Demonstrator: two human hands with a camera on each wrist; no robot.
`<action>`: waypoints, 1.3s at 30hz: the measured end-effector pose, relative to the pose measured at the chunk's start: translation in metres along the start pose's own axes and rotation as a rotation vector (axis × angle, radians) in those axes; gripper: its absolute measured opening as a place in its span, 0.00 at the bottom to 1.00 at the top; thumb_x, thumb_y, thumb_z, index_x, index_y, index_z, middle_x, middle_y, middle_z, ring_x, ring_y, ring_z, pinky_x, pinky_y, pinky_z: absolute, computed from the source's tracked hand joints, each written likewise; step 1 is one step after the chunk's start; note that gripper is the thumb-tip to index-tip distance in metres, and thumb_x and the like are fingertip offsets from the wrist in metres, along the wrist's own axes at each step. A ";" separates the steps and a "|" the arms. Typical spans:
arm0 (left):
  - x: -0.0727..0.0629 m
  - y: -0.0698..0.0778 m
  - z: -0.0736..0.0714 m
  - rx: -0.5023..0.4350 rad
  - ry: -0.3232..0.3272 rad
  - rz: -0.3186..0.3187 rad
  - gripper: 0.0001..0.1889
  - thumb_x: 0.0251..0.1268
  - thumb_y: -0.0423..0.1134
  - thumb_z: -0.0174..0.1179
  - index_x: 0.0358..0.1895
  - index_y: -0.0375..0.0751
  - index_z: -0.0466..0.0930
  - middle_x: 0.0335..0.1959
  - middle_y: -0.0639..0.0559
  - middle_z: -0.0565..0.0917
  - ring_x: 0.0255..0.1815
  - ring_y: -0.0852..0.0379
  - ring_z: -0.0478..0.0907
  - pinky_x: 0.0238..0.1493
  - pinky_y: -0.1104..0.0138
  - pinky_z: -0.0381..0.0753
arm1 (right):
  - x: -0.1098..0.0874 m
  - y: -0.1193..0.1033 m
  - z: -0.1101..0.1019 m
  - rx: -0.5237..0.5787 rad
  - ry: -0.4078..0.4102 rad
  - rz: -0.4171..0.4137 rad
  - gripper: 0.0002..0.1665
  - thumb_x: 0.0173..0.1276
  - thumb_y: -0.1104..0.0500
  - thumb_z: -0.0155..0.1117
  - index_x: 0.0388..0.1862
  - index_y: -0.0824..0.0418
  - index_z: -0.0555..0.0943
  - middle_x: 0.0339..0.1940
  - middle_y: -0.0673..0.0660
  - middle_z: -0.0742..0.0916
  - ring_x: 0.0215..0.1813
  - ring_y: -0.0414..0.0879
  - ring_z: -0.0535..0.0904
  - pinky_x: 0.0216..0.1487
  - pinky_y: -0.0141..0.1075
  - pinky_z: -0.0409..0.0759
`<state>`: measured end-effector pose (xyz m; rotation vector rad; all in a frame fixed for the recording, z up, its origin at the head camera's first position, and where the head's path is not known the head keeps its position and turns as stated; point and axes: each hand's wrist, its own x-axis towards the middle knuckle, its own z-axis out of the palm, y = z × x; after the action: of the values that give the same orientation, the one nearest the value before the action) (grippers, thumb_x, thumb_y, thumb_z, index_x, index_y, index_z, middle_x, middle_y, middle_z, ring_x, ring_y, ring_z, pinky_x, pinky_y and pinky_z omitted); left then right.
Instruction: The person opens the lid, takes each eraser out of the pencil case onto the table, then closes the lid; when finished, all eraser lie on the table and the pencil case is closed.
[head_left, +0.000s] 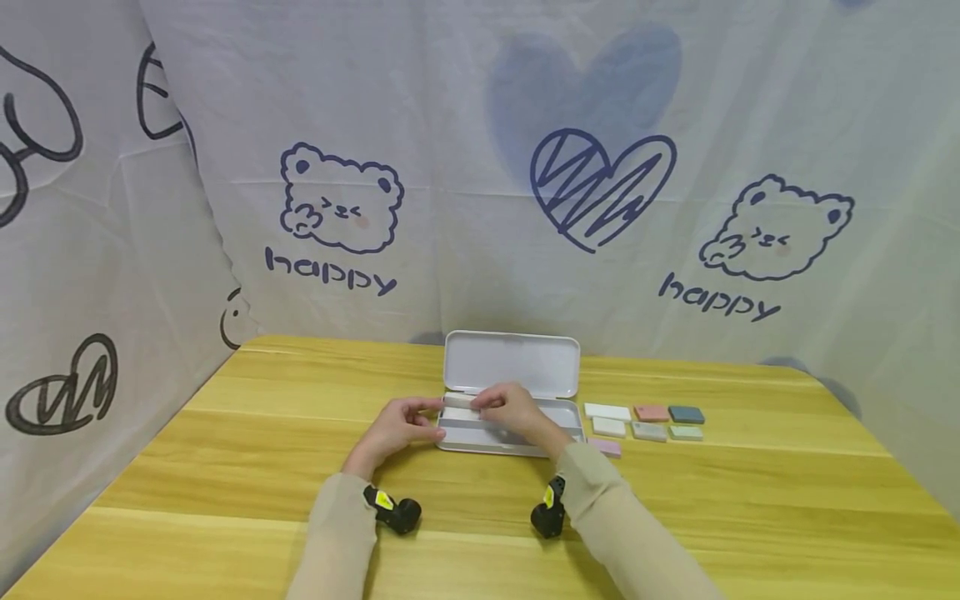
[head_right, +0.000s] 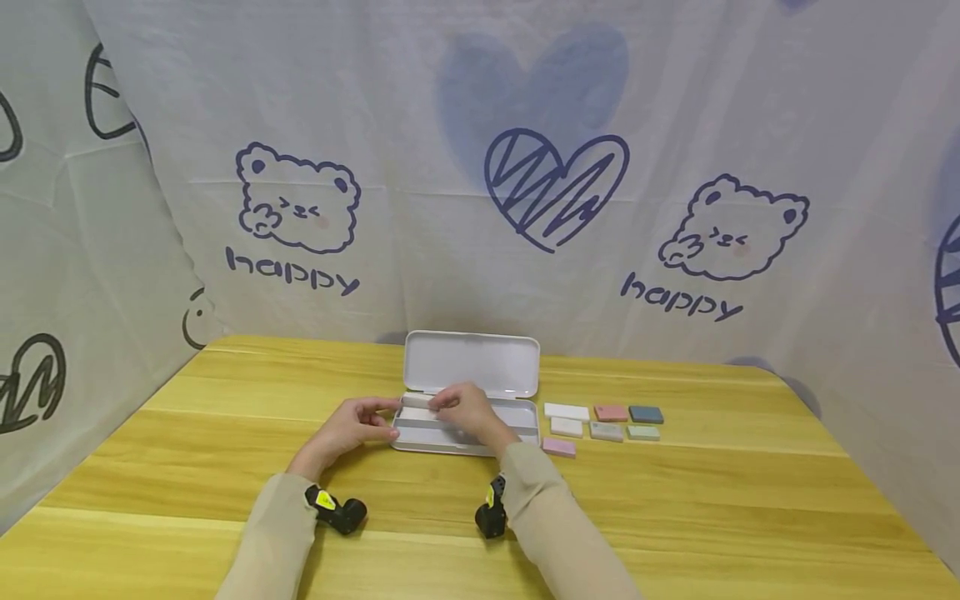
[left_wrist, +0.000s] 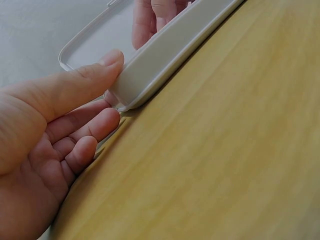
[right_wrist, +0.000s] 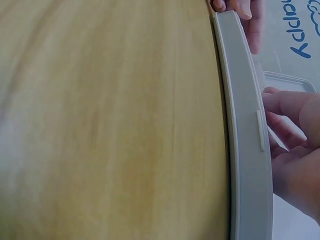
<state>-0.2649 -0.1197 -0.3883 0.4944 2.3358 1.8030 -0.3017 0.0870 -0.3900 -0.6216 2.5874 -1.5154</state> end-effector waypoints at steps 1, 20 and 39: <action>0.000 0.000 0.000 0.001 0.000 0.001 0.24 0.49 0.25 0.62 0.52 0.20 0.69 0.40 0.30 0.75 0.29 0.57 0.70 0.28 0.72 0.69 | 0.000 0.000 0.000 0.005 0.006 -0.005 0.11 0.52 0.75 0.59 0.36 0.74 0.80 0.35 0.63 0.83 0.32 0.40 0.74 0.32 0.28 0.72; 0.017 -0.031 -0.001 0.005 0.028 0.010 0.25 0.47 0.27 0.65 0.51 0.24 0.71 0.42 0.38 0.78 0.29 0.60 0.72 0.29 0.72 0.71 | 0.000 0.000 -0.001 0.085 0.221 0.069 0.10 0.49 0.76 0.64 0.33 0.71 0.82 0.34 0.61 0.84 0.36 0.49 0.80 0.32 0.33 0.76; 0.003 -0.004 0.001 0.010 0.014 0.008 0.24 0.48 0.24 0.62 0.51 0.20 0.69 0.45 0.30 0.75 0.30 0.57 0.71 0.30 0.72 0.71 | -0.011 0.009 -0.020 0.130 0.311 0.095 0.11 0.45 0.72 0.66 0.31 0.70 0.83 0.30 0.58 0.85 0.29 0.42 0.78 0.31 0.33 0.76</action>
<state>-0.2683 -0.1187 -0.3925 0.4945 2.3564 1.8048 -0.2995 0.1115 -0.3885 -0.2628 2.6549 -1.8593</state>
